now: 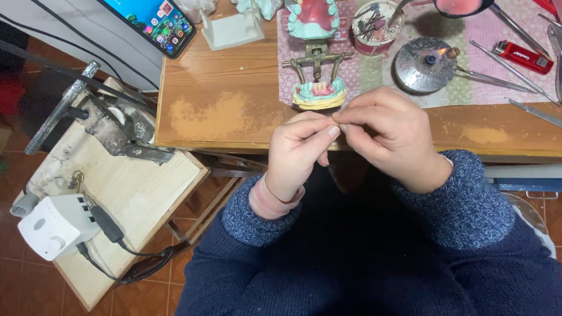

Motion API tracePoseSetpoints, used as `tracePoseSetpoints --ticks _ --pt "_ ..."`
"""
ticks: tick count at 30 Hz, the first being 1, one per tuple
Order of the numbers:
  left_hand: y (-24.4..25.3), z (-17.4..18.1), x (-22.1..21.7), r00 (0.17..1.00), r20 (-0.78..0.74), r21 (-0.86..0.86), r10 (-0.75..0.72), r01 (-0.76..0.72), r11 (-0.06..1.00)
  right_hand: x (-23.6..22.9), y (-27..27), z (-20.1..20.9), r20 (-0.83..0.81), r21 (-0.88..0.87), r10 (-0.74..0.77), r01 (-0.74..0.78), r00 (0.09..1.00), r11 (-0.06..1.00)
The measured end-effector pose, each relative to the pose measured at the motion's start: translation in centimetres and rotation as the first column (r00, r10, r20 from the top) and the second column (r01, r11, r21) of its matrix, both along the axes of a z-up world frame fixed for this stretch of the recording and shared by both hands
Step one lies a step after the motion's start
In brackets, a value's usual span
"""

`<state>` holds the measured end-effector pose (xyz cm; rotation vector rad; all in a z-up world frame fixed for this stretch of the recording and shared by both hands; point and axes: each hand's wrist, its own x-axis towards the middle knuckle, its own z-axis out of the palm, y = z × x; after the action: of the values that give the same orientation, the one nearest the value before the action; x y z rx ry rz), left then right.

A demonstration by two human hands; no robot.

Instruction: The person works on a dental model mounted on a stand, using pliers to adjust a small metal component and a fine tool to apply material to the teeth. They also use a lighter to heat a metal instrument and a small bottle to apply liquid to the model.

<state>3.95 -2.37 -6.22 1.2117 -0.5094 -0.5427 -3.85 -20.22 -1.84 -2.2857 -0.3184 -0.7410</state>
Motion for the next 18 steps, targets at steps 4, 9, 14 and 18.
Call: tracePoseSetpoints --ticks 4,9,14,18 --pt "0.0 0.2 -0.1 0.999 0.052 0.007 0.011 -0.012 1.0 0.1 0.2 -0.5 -0.075 0.18 -0.021 0.035 0.997 0.983" --pt "-0.1 1.7 -0.1 0.955 0.29 0.127 0.061 -0.101 0.987 0.4 0.4 -0.4 -0.01 0.156 -0.064 0.065 0.998 0.986" --pt "0.0 3.5 -0.1 0.765 0.631 0.178 0.126 -0.301 0.937 0.5 0.2 0.0 -0.05 0.158 -0.123 0.13 0.991 0.979" --pt "0.6 5.2 0.4 0.346 0.932 0.077 0.108 -0.481 0.873 0.8 -0.6 -0.2 -0.258 0.27 -0.081 0.152 0.963 0.951"
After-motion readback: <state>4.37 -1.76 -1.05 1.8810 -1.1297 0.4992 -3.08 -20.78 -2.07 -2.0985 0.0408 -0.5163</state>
